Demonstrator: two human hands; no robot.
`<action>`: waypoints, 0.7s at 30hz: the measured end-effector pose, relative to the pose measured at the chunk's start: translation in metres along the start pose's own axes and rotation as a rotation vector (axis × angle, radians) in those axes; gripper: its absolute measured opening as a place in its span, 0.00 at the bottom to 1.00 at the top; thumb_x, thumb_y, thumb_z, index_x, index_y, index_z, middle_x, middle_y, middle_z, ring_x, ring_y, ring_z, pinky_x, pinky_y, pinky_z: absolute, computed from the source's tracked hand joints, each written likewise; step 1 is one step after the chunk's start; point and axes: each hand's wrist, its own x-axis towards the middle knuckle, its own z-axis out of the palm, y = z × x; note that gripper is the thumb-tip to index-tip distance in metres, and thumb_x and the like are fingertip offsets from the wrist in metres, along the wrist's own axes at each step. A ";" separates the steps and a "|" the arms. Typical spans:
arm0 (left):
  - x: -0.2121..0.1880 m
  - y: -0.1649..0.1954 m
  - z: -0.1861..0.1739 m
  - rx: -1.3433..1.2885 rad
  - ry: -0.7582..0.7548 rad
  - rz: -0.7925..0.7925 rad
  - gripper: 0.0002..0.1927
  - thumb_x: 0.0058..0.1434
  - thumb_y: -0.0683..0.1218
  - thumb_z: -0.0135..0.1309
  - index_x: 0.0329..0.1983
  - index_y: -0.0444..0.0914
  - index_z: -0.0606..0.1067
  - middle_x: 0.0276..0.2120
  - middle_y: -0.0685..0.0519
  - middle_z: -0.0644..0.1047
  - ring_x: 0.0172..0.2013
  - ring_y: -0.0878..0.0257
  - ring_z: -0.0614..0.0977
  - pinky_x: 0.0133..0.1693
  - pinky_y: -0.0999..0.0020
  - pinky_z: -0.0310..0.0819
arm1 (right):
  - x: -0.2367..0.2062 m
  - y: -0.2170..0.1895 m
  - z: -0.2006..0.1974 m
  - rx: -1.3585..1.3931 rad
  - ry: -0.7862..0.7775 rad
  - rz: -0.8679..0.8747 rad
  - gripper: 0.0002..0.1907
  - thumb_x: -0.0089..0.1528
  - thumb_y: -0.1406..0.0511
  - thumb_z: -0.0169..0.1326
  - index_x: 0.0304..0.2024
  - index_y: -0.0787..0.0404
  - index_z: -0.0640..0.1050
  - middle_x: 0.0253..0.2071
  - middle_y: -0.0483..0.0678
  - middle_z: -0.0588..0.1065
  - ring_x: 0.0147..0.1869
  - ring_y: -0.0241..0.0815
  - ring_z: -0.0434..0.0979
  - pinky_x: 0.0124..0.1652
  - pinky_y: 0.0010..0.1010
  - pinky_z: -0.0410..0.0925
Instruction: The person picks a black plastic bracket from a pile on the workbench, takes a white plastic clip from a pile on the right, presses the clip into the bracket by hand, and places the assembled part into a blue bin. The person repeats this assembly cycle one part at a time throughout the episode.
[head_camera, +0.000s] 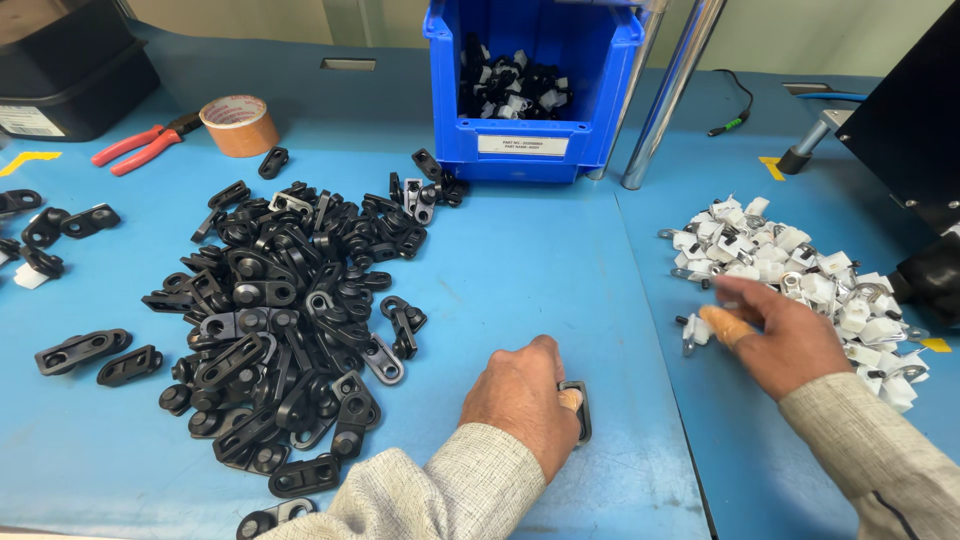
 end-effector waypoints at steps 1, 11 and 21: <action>-0.001 0.001 -0.001 0.003 -0.005 -0.003 0.10 0.63 0.42 0.57 0.47 0.37 0.73 0.41 0.44 0.81 0.45 0.52 0.85 0.48 0.57 0.81 | 0.000 -0.001 0.002 -0.081 -0.013 0.017 0.23 0.60 0.55 0.62 0.57 0.48 0.80 0.52 0.49 0.82 0.52 0.46 0.81 0.52 0.38 0.72; -0.003 0.009 -0.006 0.028 -0.026 -0.027 0.11 0.66 0.45 0.56 0.46 0.34 0.72 0.40 0.42 0.81 0.44 0.51 0.85 0.46 0.59 0.84 | -0.024 -0.030 0.025 -0.110 0.088 0.075 0.22 0.55 0.57 0.67 0.52 0.48 0.84 0.43 0.46 0.82 0.44 0.39 0.82 0.48 0.33 0.74; -0.002 0.006 -0.004 0.097 -0.023 -0.031 0.10 0.66 0.49 0.58 0.43 0.38 0.75 0.37 0.45 0.81 0.42 0.52 0.85 0.46 0.56 0.82 | -0.045 -0.048 0.031 0.185 0.156 0.128 0.19 0.54 0.62 0.69 0.48 0.57 0.84 0.39 0.45 0.82 0.43 0.34 0.80 0.47 0.26 0.73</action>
